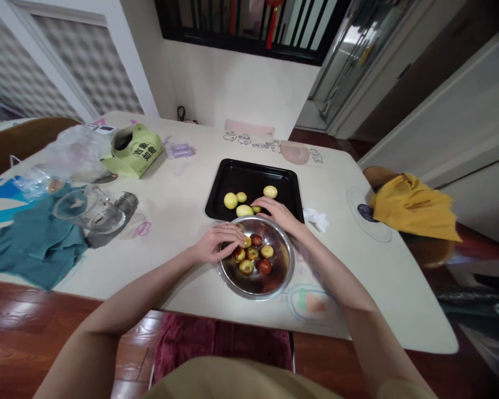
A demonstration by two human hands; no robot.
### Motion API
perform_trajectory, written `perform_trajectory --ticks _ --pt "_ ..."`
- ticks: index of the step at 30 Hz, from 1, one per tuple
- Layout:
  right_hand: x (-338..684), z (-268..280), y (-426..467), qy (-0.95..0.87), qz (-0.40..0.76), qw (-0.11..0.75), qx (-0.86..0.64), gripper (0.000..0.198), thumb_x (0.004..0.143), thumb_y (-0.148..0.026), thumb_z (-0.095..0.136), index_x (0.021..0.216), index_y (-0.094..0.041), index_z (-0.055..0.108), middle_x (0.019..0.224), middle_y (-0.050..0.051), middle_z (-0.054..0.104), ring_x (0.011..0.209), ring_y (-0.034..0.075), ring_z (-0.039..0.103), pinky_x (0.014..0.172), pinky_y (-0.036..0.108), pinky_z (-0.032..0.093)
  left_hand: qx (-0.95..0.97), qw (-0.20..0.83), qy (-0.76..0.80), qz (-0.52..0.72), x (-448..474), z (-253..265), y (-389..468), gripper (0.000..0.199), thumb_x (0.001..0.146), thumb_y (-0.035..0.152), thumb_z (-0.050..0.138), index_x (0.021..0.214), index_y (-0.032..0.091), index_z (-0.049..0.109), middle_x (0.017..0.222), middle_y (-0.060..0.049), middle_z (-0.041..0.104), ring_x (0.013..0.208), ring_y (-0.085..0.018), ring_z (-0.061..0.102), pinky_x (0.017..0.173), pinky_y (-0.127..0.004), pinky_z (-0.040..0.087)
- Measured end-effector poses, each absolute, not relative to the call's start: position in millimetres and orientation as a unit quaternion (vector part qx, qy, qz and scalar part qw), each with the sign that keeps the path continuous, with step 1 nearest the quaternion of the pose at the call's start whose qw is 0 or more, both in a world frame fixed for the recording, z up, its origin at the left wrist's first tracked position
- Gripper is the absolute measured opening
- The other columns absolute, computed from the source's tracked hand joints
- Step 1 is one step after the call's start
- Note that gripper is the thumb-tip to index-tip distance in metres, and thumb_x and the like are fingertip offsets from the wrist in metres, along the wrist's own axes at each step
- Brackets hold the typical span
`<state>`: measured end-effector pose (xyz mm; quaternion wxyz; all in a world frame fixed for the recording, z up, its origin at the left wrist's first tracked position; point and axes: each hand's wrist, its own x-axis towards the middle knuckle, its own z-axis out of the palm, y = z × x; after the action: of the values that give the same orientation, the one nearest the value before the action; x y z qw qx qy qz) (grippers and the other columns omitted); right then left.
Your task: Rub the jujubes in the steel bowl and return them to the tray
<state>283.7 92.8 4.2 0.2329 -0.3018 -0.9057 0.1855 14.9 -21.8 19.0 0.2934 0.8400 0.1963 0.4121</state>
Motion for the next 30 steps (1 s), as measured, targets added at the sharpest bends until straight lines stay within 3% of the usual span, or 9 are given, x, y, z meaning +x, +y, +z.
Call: perform_trajectory --ticks 6,13,17,21,26,30 --pt "299 7 92 -0.893 0.205 0.247 -0.316 0.025 0.098 -0.026 0.067 0.122 -0.02 0.073 0.12 0.013 0.075 0.112 0.029 0.073 0.102 0.048 0.06 0.847 0.285 0.201 0.402 14 20 -21 0.028 0.106 0.029 0.052 0.098 0.02 0.077 0.096 -0.012 0.083 0.098 -0.023 0.08 0.097 -0.043 0.061" --pt "317 54 34 -0.886 0.147 0.312 -0.308 0.03 0.105 -0.036 0.062 0.133 -0.026 0.069 0.128 0.012 0.073 0.12 0.031 0.069 0.105 0.052 0.06 0.842 0.308 0.22 0.384 13 21 -22 0.032 0.106 0.036 0.052 0.096 0.021 0.078 0.096 -0.012 0.083 0.097 -0.024 0.079 0.096 -0.043 0.061" --pt "307 77 -6 -0.929 0.166 0.24 -0.23 0.033 0.109 -0.035 0.055 0.139 -0.027 0.067 0.131 0.011 0.072 0.12 0.026 0.07 0.102 0.044 0.062 0.845 0.306 0.219 0.379 13 20 -22 0.032 0.106 0.034 0.052 0.096 0.02 0.078 0.096 -0.012 0.083 0.098 -0.024 0.079 0.096 -0.043 0.061" --pt "295 80 -28 -0.961 0.174 0.139 -0.164 0.028 0.11 -0.031 0.054 0.133 -0.026 0.07 0.125 0.007 0.076 0.115 0.024 0.071 0.1 0.041 0.062 0.85 0.291 0.21 0.384 12 19 -22 0.028 0.106 0.028 0.051 0.098 0.02 0.077 0.097 -0.011 0.083 0.097 -0.023 0.078 0.097 -0.042 0.06" --pt "288 74 -36 -0.972 0.175 0.038 -0.154 0.019 0.106 -0.023 0.061 0.121 -0.021 0.072 0.118 0.007 0.077 0.111 0.025 0.07 0.099 0.042 0.059 0.853 0.276 0.186 0.401 12 17 -20 0.024 0.104 0.024 0.054 0.098 0.018 0.076 0.096 -0.012 0.082 0.095 -0.023 0.078 0.094 -0.041 0.06" --pt "286 74 -36 -0.962 0.219 0.006 -0.163 0.024 0.105 -0.018 0.06 0.126 -0.021 0.07 0.125 0.007 0.075 0.12 0.024 0.067 0.101 0.041 0.058 0.854 0.27 0.172 0.411 12 16 -19 0.022 0.104 0.022 0.054 0.099 0.018 0.076 0.095 -0.012 0.081 0.095 -0.023 0.078 0.094 -0.04 0.06"
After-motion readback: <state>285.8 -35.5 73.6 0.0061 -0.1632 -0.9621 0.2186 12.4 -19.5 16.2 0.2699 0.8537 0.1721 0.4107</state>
